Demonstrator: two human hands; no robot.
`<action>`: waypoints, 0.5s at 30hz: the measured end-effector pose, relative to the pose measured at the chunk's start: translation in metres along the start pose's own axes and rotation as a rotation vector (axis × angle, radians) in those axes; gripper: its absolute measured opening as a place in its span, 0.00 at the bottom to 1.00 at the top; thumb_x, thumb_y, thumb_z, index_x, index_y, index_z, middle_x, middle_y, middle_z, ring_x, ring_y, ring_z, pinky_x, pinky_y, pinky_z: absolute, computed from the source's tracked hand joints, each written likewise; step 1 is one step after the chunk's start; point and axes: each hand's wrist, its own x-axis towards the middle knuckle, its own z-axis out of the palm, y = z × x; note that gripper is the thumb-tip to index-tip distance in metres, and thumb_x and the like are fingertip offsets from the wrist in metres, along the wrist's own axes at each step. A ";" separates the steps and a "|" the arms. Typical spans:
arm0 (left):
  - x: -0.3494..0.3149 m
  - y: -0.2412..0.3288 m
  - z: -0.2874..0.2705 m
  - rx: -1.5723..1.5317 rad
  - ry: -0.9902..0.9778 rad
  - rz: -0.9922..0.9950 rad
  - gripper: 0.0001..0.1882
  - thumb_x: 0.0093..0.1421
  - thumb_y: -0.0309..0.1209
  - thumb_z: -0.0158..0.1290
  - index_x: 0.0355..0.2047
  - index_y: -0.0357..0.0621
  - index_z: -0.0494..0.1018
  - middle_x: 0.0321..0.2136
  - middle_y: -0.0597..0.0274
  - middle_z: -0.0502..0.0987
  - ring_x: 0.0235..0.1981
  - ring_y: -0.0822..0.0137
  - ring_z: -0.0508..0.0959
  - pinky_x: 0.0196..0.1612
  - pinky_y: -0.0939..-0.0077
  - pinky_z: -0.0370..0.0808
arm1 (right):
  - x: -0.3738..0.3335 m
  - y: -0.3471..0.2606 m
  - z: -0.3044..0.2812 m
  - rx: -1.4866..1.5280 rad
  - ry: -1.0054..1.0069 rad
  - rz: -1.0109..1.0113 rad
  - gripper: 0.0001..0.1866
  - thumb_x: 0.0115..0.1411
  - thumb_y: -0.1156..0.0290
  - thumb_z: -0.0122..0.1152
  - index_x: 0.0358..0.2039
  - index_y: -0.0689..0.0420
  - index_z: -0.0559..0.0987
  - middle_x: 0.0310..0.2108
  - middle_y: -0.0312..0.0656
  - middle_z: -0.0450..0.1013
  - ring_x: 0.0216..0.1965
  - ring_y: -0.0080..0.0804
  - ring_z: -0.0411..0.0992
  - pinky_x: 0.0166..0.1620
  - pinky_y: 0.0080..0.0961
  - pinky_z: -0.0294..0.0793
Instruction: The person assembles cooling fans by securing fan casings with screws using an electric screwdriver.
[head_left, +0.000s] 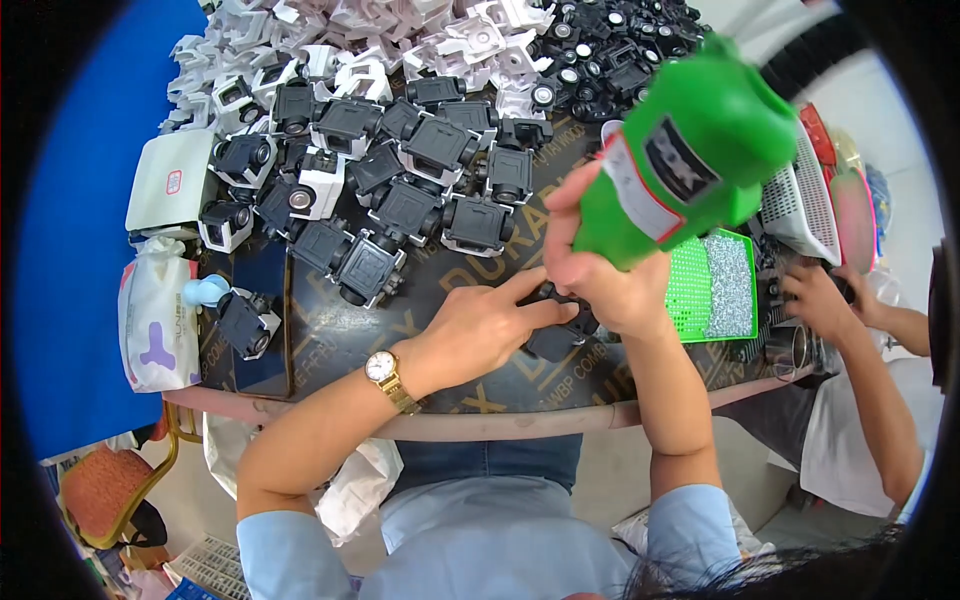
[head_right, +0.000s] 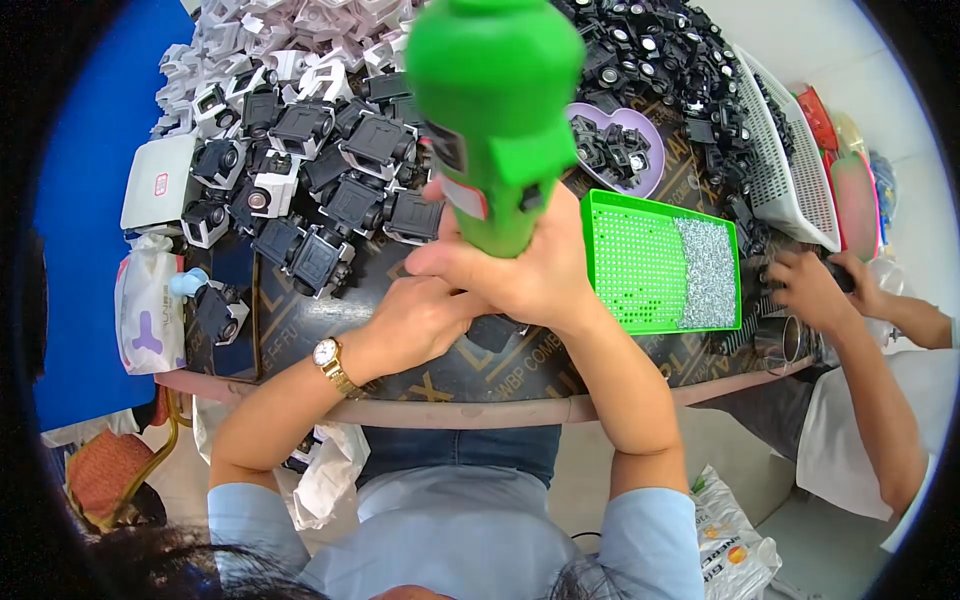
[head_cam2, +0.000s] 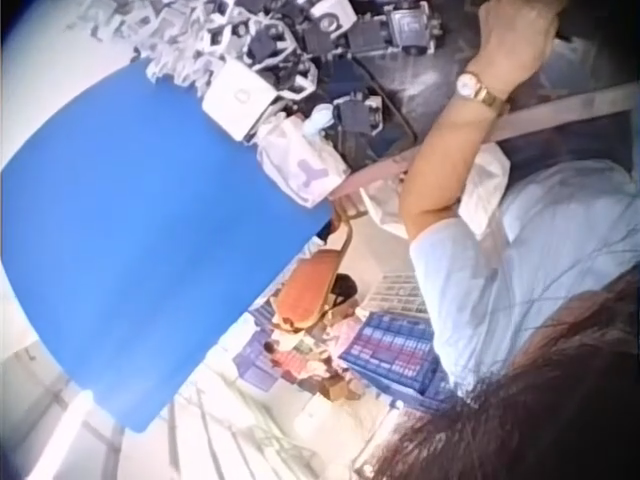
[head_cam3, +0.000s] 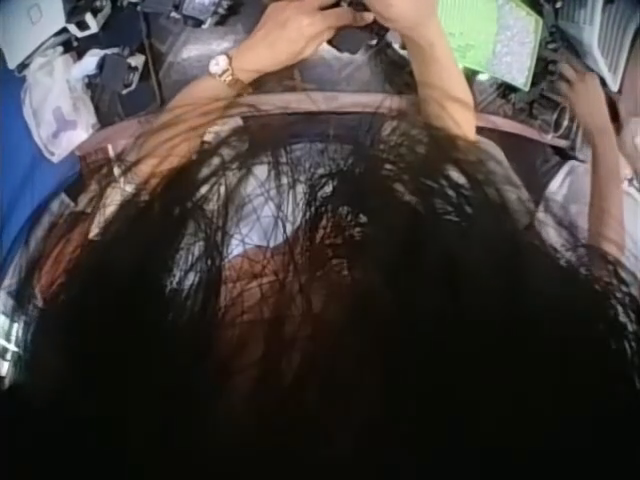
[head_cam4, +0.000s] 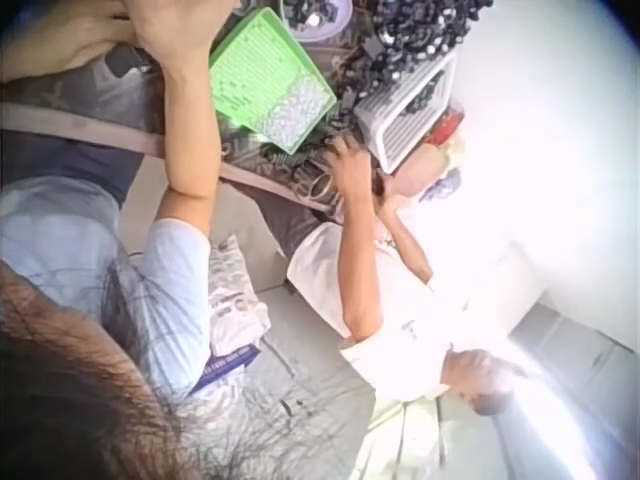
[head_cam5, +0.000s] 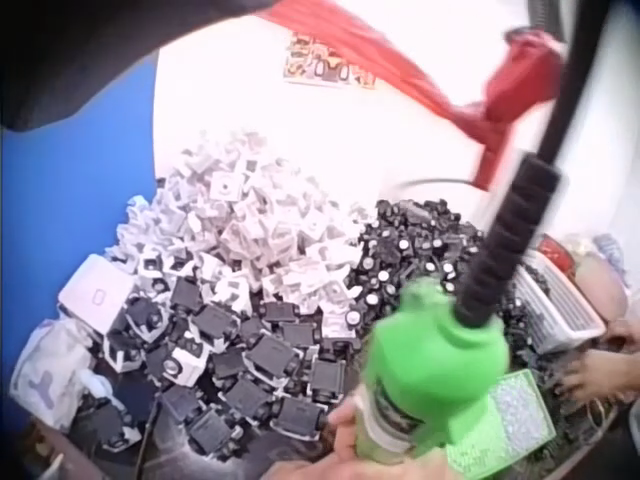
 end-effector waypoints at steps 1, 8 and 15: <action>0.001 0.001 -0.001 0.022 -0.027 0.005 0.19 0.51 0.24 0.49 0.43 0.59 0.74 0.52 0.61 0.68 0.22 0.58 0.77 0.21 0.65 0.73 | -0.001 0.004 -0.003 0.034 -0.021 -0.072 0.21 0.42 0.76 0.60 0.38 0.65 0.66 0.15 0.36 0.65 0.14 0.21 0.62 0.18 0.17 0.62; 0.003 0.002 -0.008 0.045 -0.132 -0.035 0.19 0.51 0.25 0.49 0.43 0.60 0.73 0.52 0.60 0.67 0.22 0.57 0.77 0.21 0.66 0.73 | -0.002 0.004 0.015 -0.132 0.299 -0.174 0.15 0.49 0.83 0.61 0.38 0.66 0.70 0.20 0.35 0.68 0.18 0.17 0.66 0.21 0.13 0.63; 0.003 0.002 -0.005 0.035 -0.129 -0.015 0.20 0.51 0.25 0.50 0.44 0.62 0.72 0.50 0.58 0.68 0.22 0.58 0.78 0.21 0.66 0.73 | 0.000 0.012 0.010 -0.250 0.325 -0.337 0.17 0.50 0.84 0.61 0.42 0.67 0.69 0.20 0.32 0.67 0.19 0.15 0.63 0.21 0.13 0.62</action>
